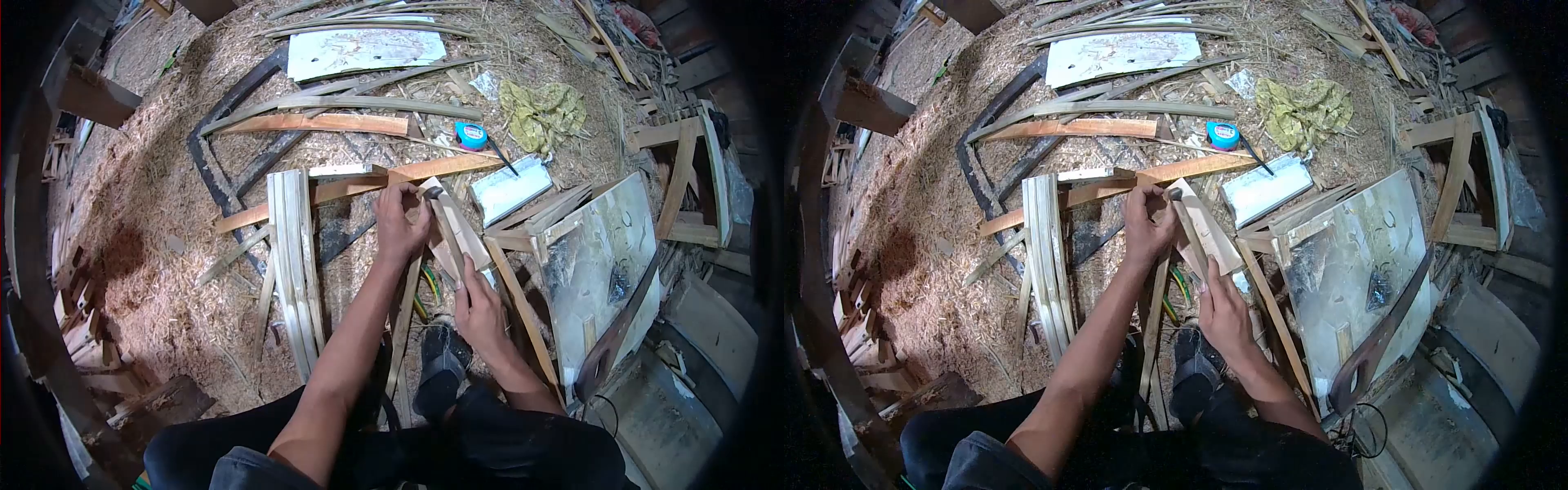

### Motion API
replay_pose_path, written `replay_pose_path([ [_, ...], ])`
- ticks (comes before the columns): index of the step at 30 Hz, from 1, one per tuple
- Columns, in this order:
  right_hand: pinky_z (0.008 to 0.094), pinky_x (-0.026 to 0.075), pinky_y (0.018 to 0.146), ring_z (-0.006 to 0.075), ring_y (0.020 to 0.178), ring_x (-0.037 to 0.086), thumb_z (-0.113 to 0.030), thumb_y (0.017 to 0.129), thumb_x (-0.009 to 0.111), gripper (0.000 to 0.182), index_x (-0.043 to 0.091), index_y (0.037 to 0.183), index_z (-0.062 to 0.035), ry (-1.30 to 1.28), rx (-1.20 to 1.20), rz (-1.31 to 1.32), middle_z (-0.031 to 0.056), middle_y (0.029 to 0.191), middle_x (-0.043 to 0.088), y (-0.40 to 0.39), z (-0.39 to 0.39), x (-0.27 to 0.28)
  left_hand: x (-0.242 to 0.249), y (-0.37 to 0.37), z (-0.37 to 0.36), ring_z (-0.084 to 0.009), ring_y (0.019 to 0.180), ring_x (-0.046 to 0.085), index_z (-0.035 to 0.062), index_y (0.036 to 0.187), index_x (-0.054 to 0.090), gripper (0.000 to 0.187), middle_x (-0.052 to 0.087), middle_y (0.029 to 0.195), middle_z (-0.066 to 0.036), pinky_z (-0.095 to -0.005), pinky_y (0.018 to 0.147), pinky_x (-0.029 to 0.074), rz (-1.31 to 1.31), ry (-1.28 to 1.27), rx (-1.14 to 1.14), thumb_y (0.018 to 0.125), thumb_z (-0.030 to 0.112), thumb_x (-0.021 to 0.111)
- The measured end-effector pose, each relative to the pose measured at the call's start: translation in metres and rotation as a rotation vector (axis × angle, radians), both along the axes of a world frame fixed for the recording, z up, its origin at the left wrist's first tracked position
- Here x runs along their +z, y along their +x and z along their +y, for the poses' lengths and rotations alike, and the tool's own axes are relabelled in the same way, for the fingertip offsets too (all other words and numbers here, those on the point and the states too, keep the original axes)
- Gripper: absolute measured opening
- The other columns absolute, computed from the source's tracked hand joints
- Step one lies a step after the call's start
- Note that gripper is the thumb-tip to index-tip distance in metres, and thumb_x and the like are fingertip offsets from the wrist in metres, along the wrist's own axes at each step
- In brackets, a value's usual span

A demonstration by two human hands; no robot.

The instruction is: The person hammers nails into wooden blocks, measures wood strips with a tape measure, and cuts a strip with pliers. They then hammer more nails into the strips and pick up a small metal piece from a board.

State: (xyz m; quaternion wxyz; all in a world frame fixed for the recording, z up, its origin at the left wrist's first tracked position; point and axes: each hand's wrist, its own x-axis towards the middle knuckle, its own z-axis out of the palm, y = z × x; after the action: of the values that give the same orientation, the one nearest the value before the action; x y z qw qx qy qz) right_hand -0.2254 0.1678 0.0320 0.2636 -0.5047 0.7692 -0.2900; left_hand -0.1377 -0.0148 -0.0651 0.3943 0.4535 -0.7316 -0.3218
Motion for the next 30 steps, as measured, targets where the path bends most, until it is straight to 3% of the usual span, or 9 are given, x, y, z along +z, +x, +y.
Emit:
replay_pose_path([
  [3, 0.0467, 0.052, 0.076, 0.0444, 0.089, 0.064, -0.004, 0.097, 0.053, 0.052, 0.042, 0.147, 0.0042, -0.17, -0.037, -0.006, 0.0278, 0.104, 0.063, -0.001, -0.001, -0.002, -0.002, 0.001, -0.001, -0.0273, 0.093, 0.059, 0.0068, 0.106, 0.058, 0.032, 0.06, 0.097, -0.009, -0.0412, 0.092, 0.039, 0.008, 0.046, -0.023, 0.078, 0.014, 0.073],
  [12, 0.0473, 0.052, 0.076, 0.0442, 0.089, 0.064, -0.004, 0.097, 0.052, 0.051, 0.043, 0.146, 0.0048, -0.122, -0.021, -0.006, 0.0286, 0.103, 0.063, 0.003, -0.001, 0.011, -0.004, 0.0, 0.0, -0.0278, 0.092, 0.059, 0.0069, 0.103, 0.057, 0.031, 0.059, 0.094, -0.009, -0.0416, 0.091, 0.039, 0.025, 0.036, -0.014, 0.077, 0.014, 0.074],
  [15, 0.0449, 0.052, 0.081, 0.0435, 0.094, 0.066, -0.003, 0.096, 0.053, 0.051, 0.044, 0.146, 0.0043, 0.048, -0.033, -0.056, 0.0298, 0.107, 0.064, -0.003, -0.004, 0.011, -0.004, 0.0, -0.001, -0.0287, 0.093, 0.058, 0.0068, 0.101, 0.056, 0.031, 0.059, 0.095, -0.009, -0.0422, 0.091, 0.039, 0.012, 0.025, -0.006, 0.077, 0.014, 0.074],
  [18, 0.0446, 0.053, 0.083, 0.0445, 0.096, 0.066, -0.003, 0.095, 0.053, 0.052, 0.044, 0.146, 0.0044, -0.126, -0.037, -0.016, 0.0306, 0.109, 0.064, -0.002, -0.005, 0.01, -0.003, 0.0, 0.0, -0.0294, 0.094, 0.058, 0.0065, 0.101, 0.056, 0.031, 0.059, 0.095, -0.01, -0.0426, 0.091, 0.039, 0.013, 0.034, -0.004, 0.076, 0.014, 0.074],
  [21, 0.046, 0.052, 0.072, 0.0438, 0.083, 0.063, -0.003, 0.096, 0.052, 0.052, 0.043, 0.147, 0.0042, -0.062, 0.025, 0.048, 0.0269, 0.097, 0.062, -0.002, -0.005, 0.001, -0.003, 0.0, -0.001, -0.0295, 0.094, 0.058, 0.0064, 0.1, 0.055, 0.032, 0.058, 0.096, -0.01, -0.0425, 0.09, 0.039, -0.006, 0.02, 0.001, 0.076, 0.014, 0.075],
  [27, 0.0444, 0.052, 0.075, 0.0429, 0.086, 0.065, -0.003, 0.097, 0.053, 0.051, 0.044, 0.146, 0.005, -0.234, -0.008, 0.034, 0.0277, 0.1, 0.063, 0.0, -0.006, 0.005, 0.0, 0.001, 0.0, -0.0301, 0.094, 0.057, 0.0064, 0.1, 0.055, 0.032, 0.057, 0.095, -0.01, -0.0425, 0.09, 0.039, 0.012, 0.06, -0.017, 0.076, 0.014, 0.074],
  [30, 0.0442, 0.052, 0.074, 0.0423, 0.087, 0.065, -0.002, 0.096, 0.054, 0.05, 0.045, 0.145, 0.0063, -0.109, -0.029, -0.02, 0.0278, 0.099, 0.063, -0.004, -0.004, 0.003, -0.001, 0.0, 0.0, -0.0298, 0.094, 0.057, 0.0063, 0.101, 0.054, 0.032, 0.057, 0.095, -0.01, -0.0427, 0.091, 0.039, 0.021, 0.05, -0.008, 0.076, 0.014, 0.073],
])
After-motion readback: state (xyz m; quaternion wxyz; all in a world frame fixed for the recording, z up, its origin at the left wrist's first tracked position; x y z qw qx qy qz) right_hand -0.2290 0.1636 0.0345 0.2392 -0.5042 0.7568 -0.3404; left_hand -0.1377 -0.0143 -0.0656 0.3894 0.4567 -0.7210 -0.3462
